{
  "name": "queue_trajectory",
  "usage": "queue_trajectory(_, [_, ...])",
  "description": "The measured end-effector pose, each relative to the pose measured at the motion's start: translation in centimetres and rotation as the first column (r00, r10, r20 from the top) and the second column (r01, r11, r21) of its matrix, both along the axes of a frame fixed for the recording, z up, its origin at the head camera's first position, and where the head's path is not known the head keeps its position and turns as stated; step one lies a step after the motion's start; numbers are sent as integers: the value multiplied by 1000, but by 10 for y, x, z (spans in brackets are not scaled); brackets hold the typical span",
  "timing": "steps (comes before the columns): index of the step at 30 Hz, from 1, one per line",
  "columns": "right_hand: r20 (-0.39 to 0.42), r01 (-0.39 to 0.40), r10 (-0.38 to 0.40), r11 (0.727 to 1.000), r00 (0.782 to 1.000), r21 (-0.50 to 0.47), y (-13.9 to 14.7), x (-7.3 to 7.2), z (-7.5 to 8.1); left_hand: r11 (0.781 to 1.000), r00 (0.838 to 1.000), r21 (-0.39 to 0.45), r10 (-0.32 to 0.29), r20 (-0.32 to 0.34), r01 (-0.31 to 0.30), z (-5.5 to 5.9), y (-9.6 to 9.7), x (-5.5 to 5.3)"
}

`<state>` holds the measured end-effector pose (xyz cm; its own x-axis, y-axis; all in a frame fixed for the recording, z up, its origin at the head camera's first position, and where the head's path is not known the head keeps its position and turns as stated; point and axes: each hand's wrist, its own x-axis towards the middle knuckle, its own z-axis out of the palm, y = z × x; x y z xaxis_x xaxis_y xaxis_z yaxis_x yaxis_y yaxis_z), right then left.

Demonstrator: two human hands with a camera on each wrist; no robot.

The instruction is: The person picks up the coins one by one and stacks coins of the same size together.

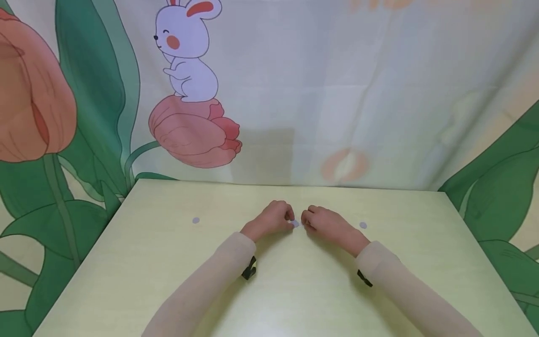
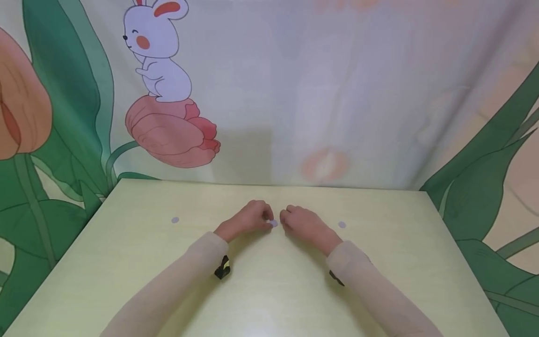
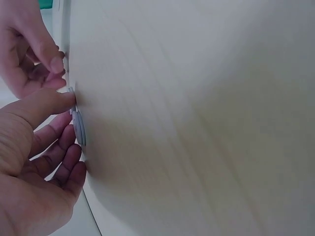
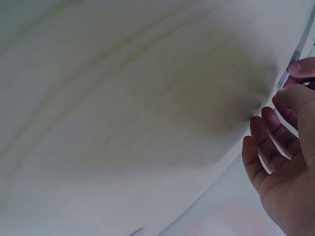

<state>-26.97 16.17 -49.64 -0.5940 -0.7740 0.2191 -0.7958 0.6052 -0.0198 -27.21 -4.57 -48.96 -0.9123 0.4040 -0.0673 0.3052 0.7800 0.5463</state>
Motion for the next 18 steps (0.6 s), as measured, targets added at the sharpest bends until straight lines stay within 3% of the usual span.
queue_trajectory(11, [83, 77, -76, 997, 994, -12, 43, -1, 5, 1000, 999, 15, 25, 26, -25, -6, 0, 1])
queue_trajectory(18, [87, 137, -132, 989, 987, -51, 80, 1, 9, 997, 1000, 73, -10, 9, 9, -7, -4, -2])
